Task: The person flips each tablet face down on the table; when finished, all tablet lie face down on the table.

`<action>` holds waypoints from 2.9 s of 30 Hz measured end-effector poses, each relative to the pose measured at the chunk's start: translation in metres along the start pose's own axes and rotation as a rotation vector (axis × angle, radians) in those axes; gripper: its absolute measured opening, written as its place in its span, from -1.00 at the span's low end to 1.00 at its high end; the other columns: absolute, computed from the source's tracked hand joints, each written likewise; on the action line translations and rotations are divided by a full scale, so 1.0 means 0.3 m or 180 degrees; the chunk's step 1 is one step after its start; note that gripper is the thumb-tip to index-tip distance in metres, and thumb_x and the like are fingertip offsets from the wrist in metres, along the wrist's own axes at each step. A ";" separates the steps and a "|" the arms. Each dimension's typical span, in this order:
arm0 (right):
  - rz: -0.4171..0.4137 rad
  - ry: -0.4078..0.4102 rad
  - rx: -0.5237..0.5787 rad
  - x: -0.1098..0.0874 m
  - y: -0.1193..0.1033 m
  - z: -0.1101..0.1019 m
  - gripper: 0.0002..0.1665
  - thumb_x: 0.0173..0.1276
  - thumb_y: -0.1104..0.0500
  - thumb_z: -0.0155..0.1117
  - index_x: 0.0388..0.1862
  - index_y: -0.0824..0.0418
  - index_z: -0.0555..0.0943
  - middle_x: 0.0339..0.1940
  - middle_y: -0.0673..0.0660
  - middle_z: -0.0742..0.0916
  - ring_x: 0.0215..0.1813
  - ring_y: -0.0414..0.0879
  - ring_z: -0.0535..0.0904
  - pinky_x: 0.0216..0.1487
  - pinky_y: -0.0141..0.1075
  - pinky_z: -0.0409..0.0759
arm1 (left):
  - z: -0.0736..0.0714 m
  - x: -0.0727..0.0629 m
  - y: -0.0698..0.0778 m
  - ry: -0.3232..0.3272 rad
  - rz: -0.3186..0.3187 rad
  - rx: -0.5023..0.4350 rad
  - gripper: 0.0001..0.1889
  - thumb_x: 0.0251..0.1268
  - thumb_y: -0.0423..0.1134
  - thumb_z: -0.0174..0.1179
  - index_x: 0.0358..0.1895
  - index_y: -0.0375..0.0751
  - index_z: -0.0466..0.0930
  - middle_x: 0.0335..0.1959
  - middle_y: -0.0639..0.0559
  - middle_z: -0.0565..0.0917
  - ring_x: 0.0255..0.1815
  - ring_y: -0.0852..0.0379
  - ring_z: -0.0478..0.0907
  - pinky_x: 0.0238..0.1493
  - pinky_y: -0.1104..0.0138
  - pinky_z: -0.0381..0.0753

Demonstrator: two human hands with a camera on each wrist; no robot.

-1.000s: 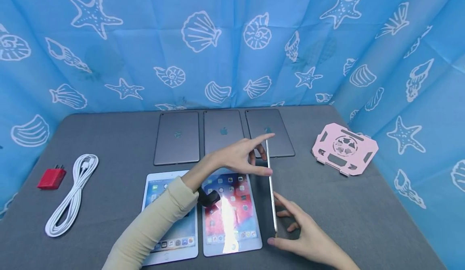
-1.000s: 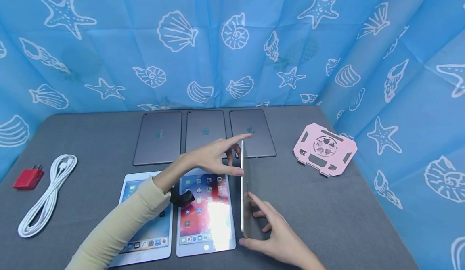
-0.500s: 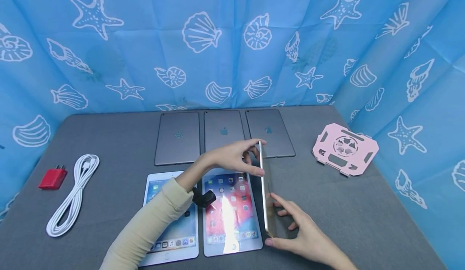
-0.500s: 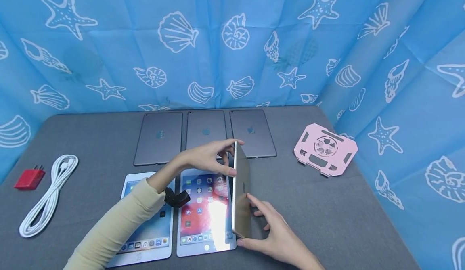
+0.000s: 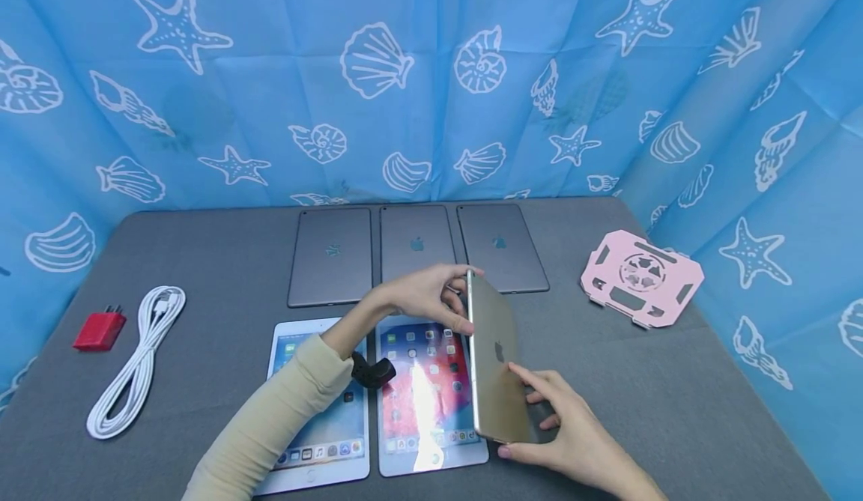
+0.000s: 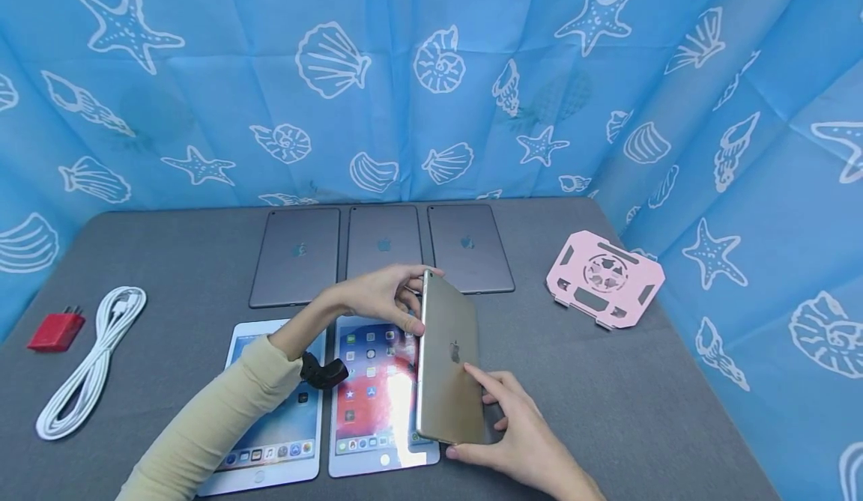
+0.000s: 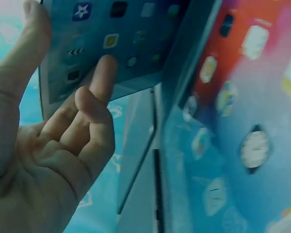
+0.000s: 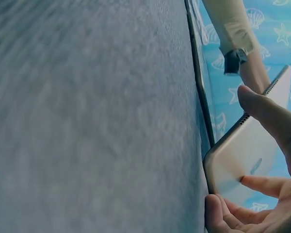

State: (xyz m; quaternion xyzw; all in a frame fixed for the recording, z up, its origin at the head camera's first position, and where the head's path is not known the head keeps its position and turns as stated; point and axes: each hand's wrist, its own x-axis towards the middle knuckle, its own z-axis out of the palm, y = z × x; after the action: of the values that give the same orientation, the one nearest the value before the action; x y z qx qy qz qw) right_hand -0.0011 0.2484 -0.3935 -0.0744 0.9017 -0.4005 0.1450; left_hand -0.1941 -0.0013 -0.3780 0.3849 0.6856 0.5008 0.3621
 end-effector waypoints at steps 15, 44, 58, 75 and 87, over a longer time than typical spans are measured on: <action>0.0056 0.0115 -0.0433 -0.006 0.049 -0.057 0.18 -0.22 -0.19 0.77 0.47 0.03 0.51 0.13 0.14 0.52 0.01 -0.11 0.42 -0.24 -0.44 0.56 | 0.042 0.015 -0.066 0.0170 -0.0094 -0.0030 0.05 0.09 -0.47 0.50 0.60 -0.41 0.00 -0.50 0.10 0.58 -0.51 0.26 0.61 -0.22 0.40 0.68; 0.0133 0.0239 -0.0949 -0.012 0.135 -0.131 0.16 -0.31 -0.05 0.82 0.38 0.20 0.58 0.22 0.34 0.48 -0.03 0.02 0.43 -0.35 -0.42 0.42 | 0.151 0.110 -0.041 0.0595 -0.0730 0.1442 -0.01 0.03 -0.07 0.60 0.55 -0.17 0.26 -0.58 0.18 0.63 -0.63 0.31 0.51 -0.47 0.47 0.48; 0.0108 0.0291 -0.1168 -0.010 0.137 -0.129 0.16 -0.32 -0.10 0.81 0.36 0.20 0.60 0.20 0.35 0.50 -0.01 0.07 0.46 -0.27 -0.35 0.37 | 0.171 0.124 -0.055 0.0714 -0.0741 0.1614 -0.04 0.09 -0.08 0.58 0.56 -0.15 0.28 -0.66 0.21 0.58 -0.74 0.34 0.43 -0.55 0.51 0.42; 0.0097 0.0329 -0.1362 -0.016 0.144 -0.128 0.19 -0.33 -0.16 0.80 0.37 0.21 0.59 0.19 0.36 0.52 0.07 0.17 0.51 -0.05 0.07 0.56 | 0.178 0.129 -0.055 0.0730 -0.0623 0.1929 -0.05 0.13 0.02 0.54 0.57 -0.16 0.28 -0.74 0.26 0.55 -0.78 0.41 0.41 -0.56 0.53 0.38; 0.0035 0.0406 -0.1375 -0.029 0.110 -0.112 0.03 -0.23 -0.14 0.78 0.33 0.03 0.62 0.21 0.34 0.54 0.11 0.31 0.42 -0.05 0.23 0.47 | 0.169 0.113 -0.053 0.0692 -0.0568 0.1662 -0.05 0.16 -0.02 0.52 0.57 -0.20 0.25 -0.77 0.26 0.51 -0.81 0.37 0.41 -0.55 0.52 0.40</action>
State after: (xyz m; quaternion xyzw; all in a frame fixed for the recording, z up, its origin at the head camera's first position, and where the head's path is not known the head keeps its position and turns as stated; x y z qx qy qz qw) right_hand -0.0042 0.2962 -0.3950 -0.0734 0.9743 -0.2011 0.0706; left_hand -0.1670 0.0464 -0.4091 0.3474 0.8571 0.3120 0.2179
